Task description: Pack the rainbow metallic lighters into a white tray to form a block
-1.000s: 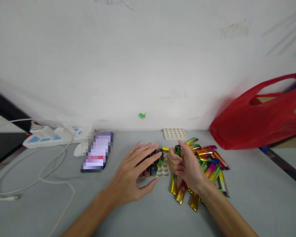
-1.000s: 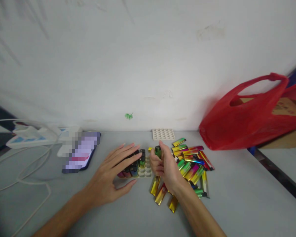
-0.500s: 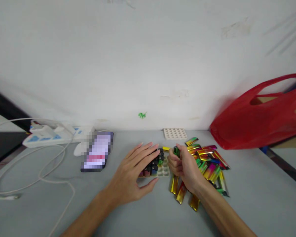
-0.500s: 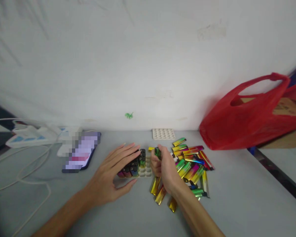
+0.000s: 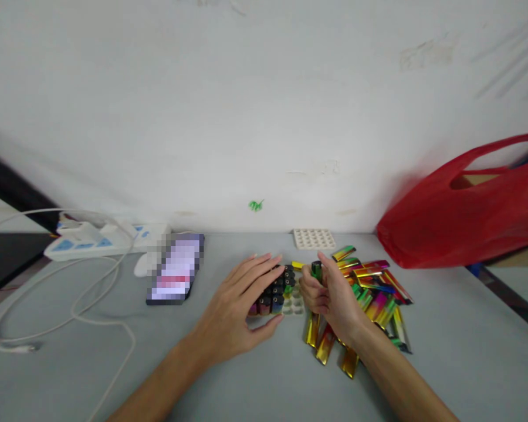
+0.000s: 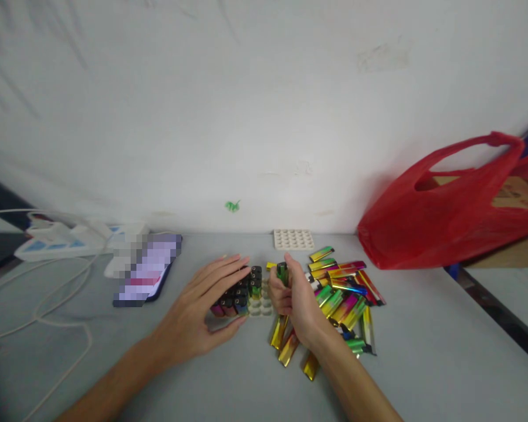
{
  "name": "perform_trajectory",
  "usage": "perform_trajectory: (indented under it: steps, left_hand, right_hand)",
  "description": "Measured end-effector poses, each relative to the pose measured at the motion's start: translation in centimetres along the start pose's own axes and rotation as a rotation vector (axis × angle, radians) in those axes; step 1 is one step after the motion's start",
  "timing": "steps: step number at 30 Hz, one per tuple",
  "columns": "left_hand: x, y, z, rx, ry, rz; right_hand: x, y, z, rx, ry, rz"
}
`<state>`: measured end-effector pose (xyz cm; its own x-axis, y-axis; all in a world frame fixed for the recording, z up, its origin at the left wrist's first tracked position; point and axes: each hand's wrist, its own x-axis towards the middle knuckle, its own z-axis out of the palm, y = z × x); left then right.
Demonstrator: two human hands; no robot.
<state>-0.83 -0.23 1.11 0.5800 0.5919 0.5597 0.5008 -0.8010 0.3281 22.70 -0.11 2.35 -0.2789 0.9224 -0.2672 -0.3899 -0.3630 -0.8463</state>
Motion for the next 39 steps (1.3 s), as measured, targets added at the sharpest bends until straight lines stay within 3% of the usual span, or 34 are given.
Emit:
perform_trajectory:
  steps: [18,33,39]
  left_hand:
    - [-0.4,-1.1,0.5,-0.087,-0.045,-0.208]
    - [-0.6,-1.1,0.4,-0.119,-0.077,-0.231]
    - [-0.4,-1.3,0.4,-0.187,-0.112,-0.259]
  right_hand:
    - [0.2,0.3,-0.3,-0.028,-0.008,-0.002]
    - [0.0,0.7,0.0,-0.035,0.085,-0.044]
    - [0.0,0.3,0.1,-0.011,0.012,-0.04]
